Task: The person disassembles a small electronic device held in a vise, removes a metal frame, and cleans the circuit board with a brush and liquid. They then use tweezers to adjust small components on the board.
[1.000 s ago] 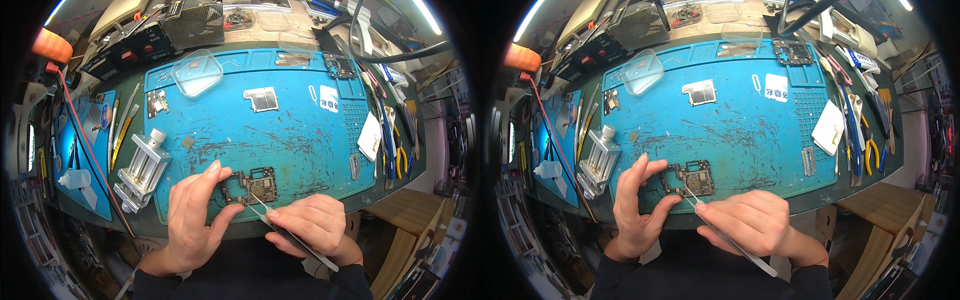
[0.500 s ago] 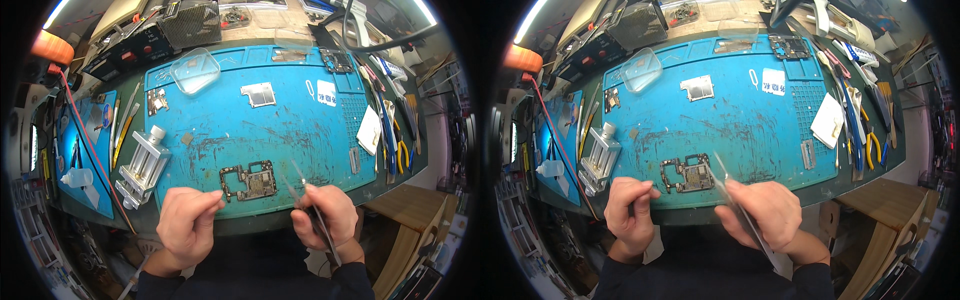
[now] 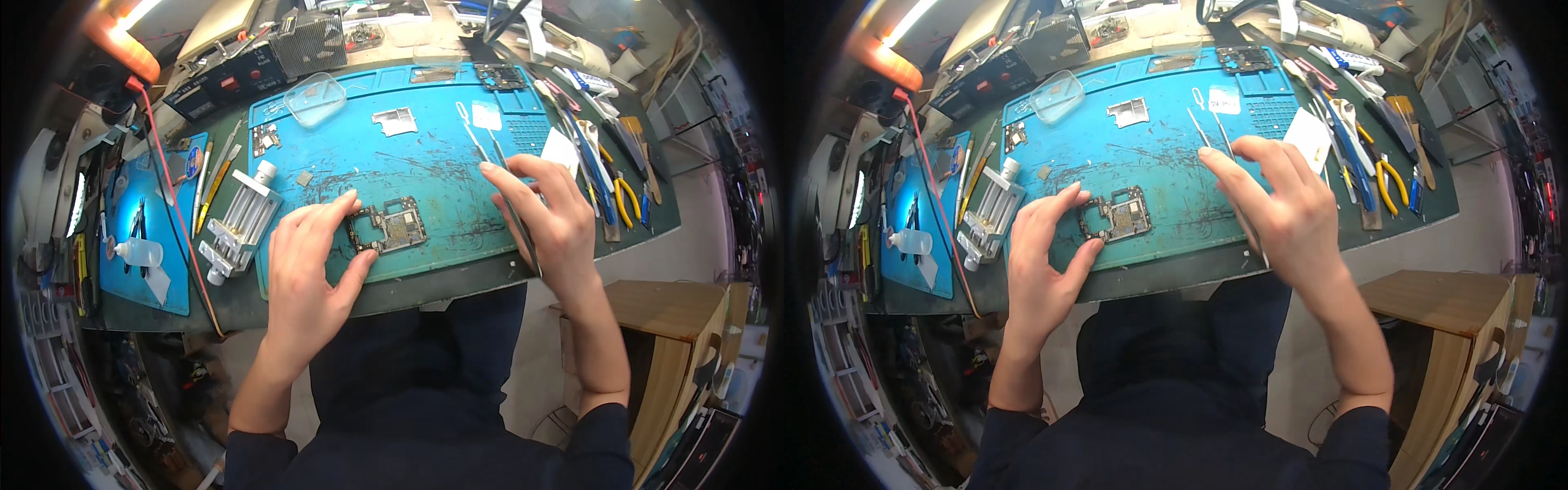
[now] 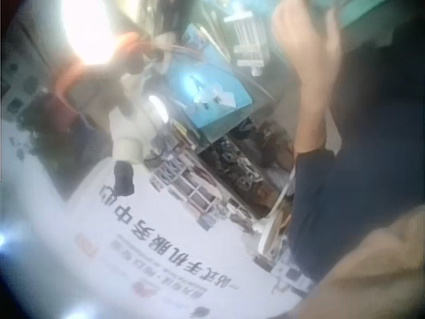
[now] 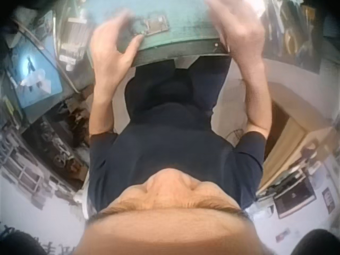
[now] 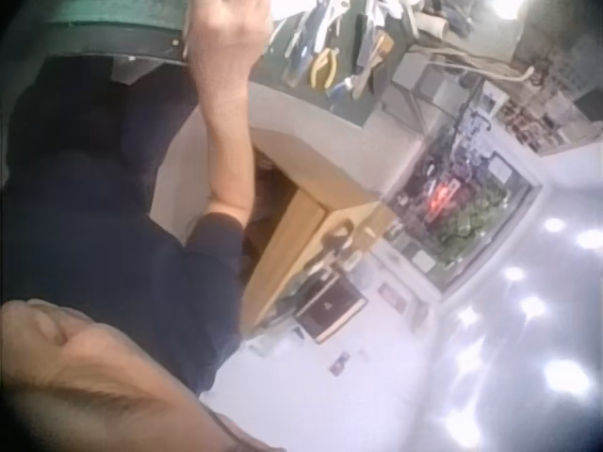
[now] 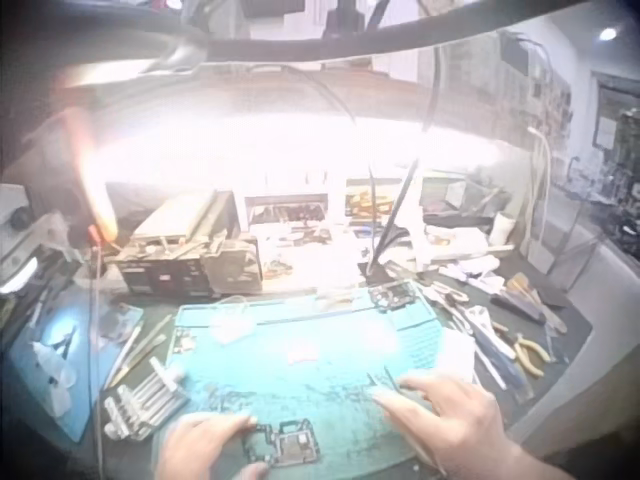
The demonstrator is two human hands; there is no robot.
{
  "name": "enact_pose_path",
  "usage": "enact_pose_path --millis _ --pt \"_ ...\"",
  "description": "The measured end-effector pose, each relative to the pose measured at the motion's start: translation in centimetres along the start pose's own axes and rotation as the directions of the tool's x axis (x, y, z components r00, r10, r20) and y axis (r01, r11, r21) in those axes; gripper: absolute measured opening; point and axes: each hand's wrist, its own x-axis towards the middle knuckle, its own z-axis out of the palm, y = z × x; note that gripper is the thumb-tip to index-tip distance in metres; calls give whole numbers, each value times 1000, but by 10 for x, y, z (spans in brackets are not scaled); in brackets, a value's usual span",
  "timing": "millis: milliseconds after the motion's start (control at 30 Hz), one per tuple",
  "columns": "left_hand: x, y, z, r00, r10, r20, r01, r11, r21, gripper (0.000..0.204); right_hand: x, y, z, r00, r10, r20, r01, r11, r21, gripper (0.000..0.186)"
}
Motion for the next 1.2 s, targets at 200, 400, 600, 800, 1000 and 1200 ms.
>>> enact_pose_path --millis 200,400,600,800,1000,1200 --pt "-1 10 -2 999 -40 -31 36 994 -98 59 1 25 -14 962 -213 170 241 956 -167 41" --pt "18 12 -14 897 -358 259 433 604 -669 37 17 4 -15 994 102 42 -110 958 264 31" --pt "69 8 -16 785 -227 577 460 -411 -787 35 74 -12 0 968 78 237 -247 435 866 80" --pt "96 3 12 864 5 503 332 -758 -562 34 123 2 28 981 7 192 -176 428 886 82" --pt "96 0 21 829 35 558 382 -763 -520 32 118 2 44 970 100 220 -241 344 907 77" --pt "89 4 18 820 -60 568 396 -657 -641 29 105 2 44 961 102 259 -276 250 928 74"
